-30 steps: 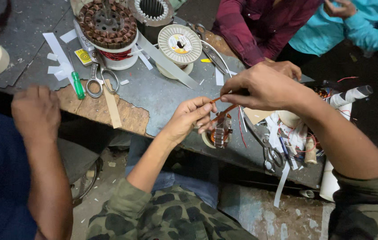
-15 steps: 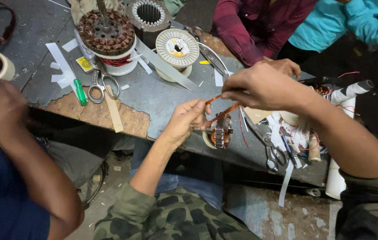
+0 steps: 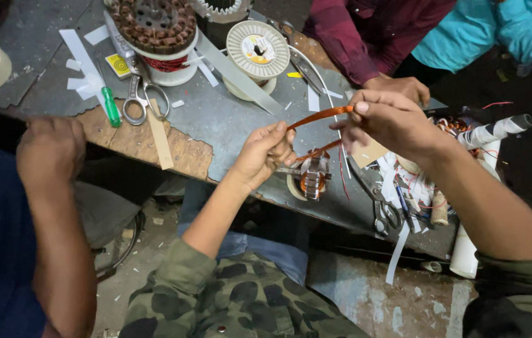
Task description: The person winds copper wire around a motor stator core, using scissors to cut white insulating tape and inserting it between windings. They repeatedly wrap the wire, adjust the core, and trim tape to secure layers.
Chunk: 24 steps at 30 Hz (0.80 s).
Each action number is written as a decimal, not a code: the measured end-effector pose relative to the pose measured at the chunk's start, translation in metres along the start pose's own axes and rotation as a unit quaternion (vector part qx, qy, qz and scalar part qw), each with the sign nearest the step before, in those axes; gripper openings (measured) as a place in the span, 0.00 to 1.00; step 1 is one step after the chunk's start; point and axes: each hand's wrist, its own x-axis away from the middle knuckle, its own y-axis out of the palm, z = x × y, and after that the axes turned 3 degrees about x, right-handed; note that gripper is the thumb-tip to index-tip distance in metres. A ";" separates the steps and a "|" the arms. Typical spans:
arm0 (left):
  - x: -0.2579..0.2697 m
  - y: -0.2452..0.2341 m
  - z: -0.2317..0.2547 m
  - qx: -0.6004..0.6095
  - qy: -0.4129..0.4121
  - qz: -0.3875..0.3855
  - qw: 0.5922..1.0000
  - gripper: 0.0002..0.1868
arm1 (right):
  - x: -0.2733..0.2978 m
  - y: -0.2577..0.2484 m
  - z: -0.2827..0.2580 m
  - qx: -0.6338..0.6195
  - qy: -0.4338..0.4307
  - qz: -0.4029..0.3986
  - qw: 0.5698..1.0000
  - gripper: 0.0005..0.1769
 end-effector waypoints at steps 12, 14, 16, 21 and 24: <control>-0.007 -0.011 -0.003 0.014 -0.021 0.003 1.000 0.17 | 0.006 0.024 0.011 -0.056 0.064 0.123 0.989 0.13; -0.005 -0.001 0.003 -0.043 0.002 0.022 0.999 0.17 | 0.007 0.031 0.009 -0.056 0.046 0.126 0.989 0.12; -0.002 0.016 0.010 -0.153 0.047 0.098 0.982 0.20 | 0.008 0.038 0.007 -0.038 0.029 0.141 0.989 0.10; 0.028 0.068 0.031 -0.628 0.326 0.143 0.692 0.40 | 0.006 0.052 0.002 0.025 0.050 0.137 0.989 0.12; 0.031 0.091 0.032 -0.719 0.353 0.066 0.595 0.46 | 0.002 0.062 0.002 0.026 0.031 0.126 0.991 0.12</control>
